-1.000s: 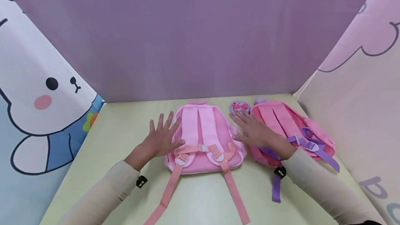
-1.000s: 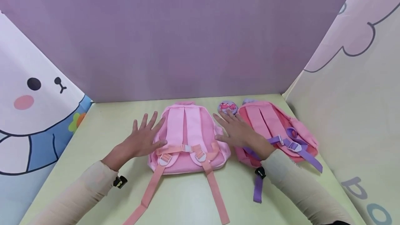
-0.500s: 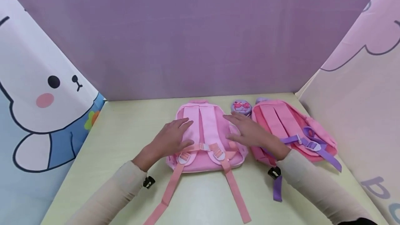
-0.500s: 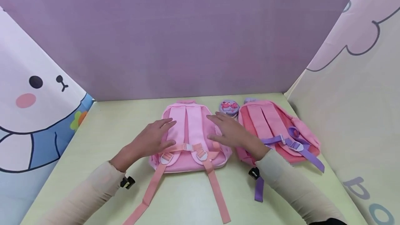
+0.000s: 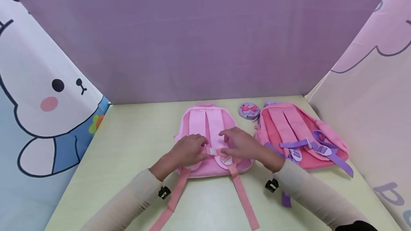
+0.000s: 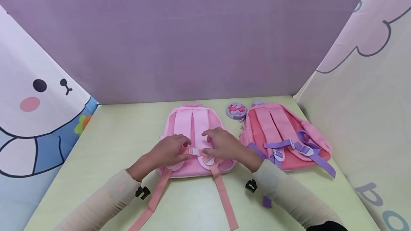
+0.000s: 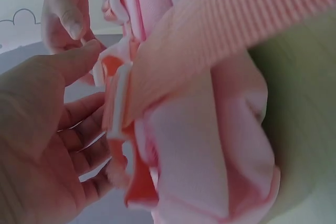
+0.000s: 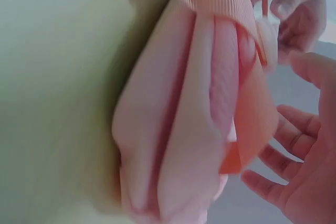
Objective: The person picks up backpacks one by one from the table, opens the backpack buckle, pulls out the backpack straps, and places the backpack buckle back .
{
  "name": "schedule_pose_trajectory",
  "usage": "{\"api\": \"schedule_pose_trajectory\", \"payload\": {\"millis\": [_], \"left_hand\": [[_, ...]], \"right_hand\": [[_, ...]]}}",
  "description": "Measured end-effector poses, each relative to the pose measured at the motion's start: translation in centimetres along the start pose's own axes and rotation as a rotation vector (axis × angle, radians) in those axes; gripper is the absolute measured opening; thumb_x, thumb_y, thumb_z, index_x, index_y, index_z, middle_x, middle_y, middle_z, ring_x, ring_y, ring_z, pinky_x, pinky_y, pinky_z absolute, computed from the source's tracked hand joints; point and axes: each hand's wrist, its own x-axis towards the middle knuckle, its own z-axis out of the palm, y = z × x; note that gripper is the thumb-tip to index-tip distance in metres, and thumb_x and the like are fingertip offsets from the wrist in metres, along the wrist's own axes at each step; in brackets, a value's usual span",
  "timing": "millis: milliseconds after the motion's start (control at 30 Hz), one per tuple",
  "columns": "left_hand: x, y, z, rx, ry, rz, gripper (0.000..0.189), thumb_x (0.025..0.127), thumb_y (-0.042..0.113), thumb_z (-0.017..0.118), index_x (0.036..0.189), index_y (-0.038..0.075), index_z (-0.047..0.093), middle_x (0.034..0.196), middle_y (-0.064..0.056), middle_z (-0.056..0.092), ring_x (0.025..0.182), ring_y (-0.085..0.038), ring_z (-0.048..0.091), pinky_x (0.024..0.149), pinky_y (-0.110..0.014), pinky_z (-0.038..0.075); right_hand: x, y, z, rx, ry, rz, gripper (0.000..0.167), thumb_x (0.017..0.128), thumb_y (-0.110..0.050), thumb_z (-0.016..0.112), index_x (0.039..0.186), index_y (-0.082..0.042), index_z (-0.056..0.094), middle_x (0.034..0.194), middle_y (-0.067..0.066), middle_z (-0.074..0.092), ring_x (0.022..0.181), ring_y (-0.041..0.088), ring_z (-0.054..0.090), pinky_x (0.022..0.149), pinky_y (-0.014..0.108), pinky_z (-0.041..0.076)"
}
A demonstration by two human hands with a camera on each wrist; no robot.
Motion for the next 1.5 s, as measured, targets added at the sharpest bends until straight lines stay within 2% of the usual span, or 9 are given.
{"api": "schedule_pose_trajectory", "payload": {"millis": [167,400,667,833,1033,1267,1500], "left_hand": [[0.3,0.4,0.8,-0.005,-0.001,-0.005,0.042,0.088,0.044,0.077,0.113,0.012,0.07,0.092,0.001,0.069,0.082,-0.014,0.06,0.077,-0.032,0.053],[0.7,0.5,1.2,-0.028,0.007,-0.009,0.031,0.09,0.033,0.076,0.112,0.012,0.069,0.088,0.003,0.068,0.077,-0.01,0.058,0.073,-0.026,0.052],[0.9,0.5,0.8,-0.101,-0.01,-0.053,0.03,0.091,0.031,0.077,0.111,0.012,0.067,0.085,0.004,0.063,0.076,-0.009,0.055,0.071,-0.024,0.05],[0.8,0.4,0.4,-0.115,-0.016,-0.071,0.028,0.09,0.03,0.077,0.11,0.013,0.066,0.085,0.005,0.062,0.077,-0.01,0.054,0.072,-0.025,0.05],[0.6,0.1,0.7,-0.128,-0.005,-0.054,0.025,0.089,0.026,0.078,0.105,0.013,0.064,0.079,0.005,0.057,0.074,-0.011,0.051,0.067,-0.024,0.047],[0.3,0.2,0.8,-0.158,-0.006,-0.061,0.024,0.088,0.023,0.079,0.103,0.012,0.065,0.078,0.005,0.057,0.07,-0.01,0.051,0.064,-0.024,0.047],[0.3,0.1,0.7,-0.16,-0.008,-0.086,0.023,0.089,0.021,0.078,0.105,0.01,0.066,0.08,0.003,0.06,0.07,-0.01,0.052,0.063,-0.023,0.048]], "right_hand": [[0.4,-0.8,1.1,-0.005,-0.009,-0.023,0.049,0.089,-0.034,0.077,0.129,-0.008,0.064,0.099,0.0,0.07,0.095,0.015,0.06,0.084,0.035,0.054],[0.9,-1.3,2.3,0.014,-0.011,-0.049,0.036,0.086,-0.027,0.079,0.116,-0.01,0.069,0.091,-0.003,0.066,0.088,0.01,0.056,0.078,0.026,0.051],[1.2,-1.7,3.2,-0.058,0.042,-0.082,0.021,0.087,-0.023,0.079,0.105,-0.016,0.072,0.084,-0.005,0.065,0.089,0.013,0.054,0.081,0.03,0.047],[1.5,-1.9,3.4,-0.044,0.051,-0.052,0.018,0.087,-0.023,0.08,0.1,-0.017,0.07,0.08,-0.007,0.061,0.086,0.012,0.052,0.078,0.028,0.045],[1.4,-1.9,3.6,0.005,0.043,-0.008,0.017,0.085,-0.019,0.08,0.097,-0.017,0.068,0.078,-0.007,0.059,0.087,0.011,0.051,0.077,0.027,0.045],[1.2,-1.9,3.2,-0.015,0.068,-0.056,0.018,0.082,-0.016,0.08,0.096,-0.017,0.069,0.076,-0.006,0.059,0.083,0.011,0.05,0.075,0.026,0.044],[1.6,-1.8,2.9,-0.049,0.084,-0.079,0.019,0.082,-0.016,0.08,0.099,-0.017,0.07,0.08,-0.007,0.06,0.088,0.012,0.052,0.079,0.028,0.046]]}}
